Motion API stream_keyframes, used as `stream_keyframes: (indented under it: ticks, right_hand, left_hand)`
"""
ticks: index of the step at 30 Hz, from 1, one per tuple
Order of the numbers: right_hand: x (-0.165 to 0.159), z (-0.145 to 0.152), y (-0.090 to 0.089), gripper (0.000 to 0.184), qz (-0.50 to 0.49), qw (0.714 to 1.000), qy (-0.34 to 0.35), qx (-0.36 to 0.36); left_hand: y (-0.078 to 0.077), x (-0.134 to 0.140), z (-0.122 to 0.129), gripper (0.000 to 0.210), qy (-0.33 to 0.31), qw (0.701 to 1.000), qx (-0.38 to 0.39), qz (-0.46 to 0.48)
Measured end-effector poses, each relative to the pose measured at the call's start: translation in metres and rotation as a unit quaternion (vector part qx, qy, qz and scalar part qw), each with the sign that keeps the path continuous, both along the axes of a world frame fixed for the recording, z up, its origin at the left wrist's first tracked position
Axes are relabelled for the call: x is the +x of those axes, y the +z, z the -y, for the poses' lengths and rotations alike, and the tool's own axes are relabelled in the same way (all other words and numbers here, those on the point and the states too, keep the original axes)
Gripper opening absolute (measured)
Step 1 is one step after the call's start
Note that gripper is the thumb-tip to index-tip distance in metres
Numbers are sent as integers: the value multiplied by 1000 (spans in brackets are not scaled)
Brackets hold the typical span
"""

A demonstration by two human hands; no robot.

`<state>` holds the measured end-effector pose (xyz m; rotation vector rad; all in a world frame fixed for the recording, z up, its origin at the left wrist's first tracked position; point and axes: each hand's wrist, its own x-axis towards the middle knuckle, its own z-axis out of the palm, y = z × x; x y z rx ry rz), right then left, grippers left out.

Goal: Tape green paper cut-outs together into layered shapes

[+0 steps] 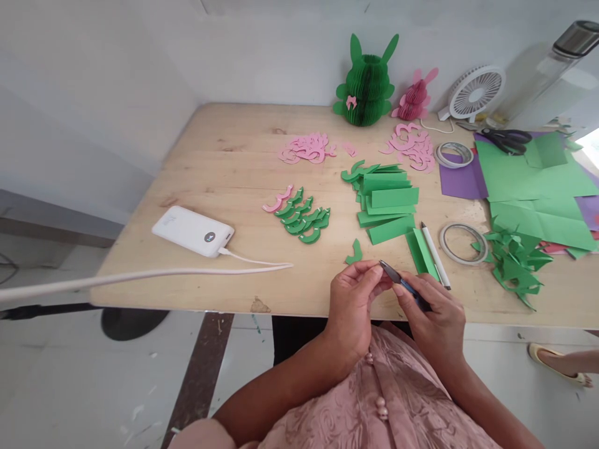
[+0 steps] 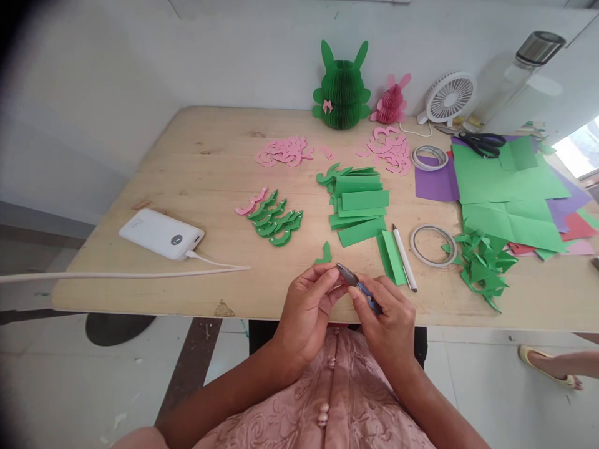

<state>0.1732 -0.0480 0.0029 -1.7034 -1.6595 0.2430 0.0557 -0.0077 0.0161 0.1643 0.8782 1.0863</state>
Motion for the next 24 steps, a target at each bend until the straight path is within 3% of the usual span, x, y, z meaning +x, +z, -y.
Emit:
stream_keyframes:
  ticks: [20, 24]
  right_hand:
    - [1, 0, 1, 22, 22, 1000, 5, 1]
    - [2, 1, 1, 23, 17, 1000, 7, -7]
  left_hand:
    - [0, 0, 0, 24, -6, 1000, 5, -1]
    - [-4, -4, -3, 22, -2, 999, 39, -23]
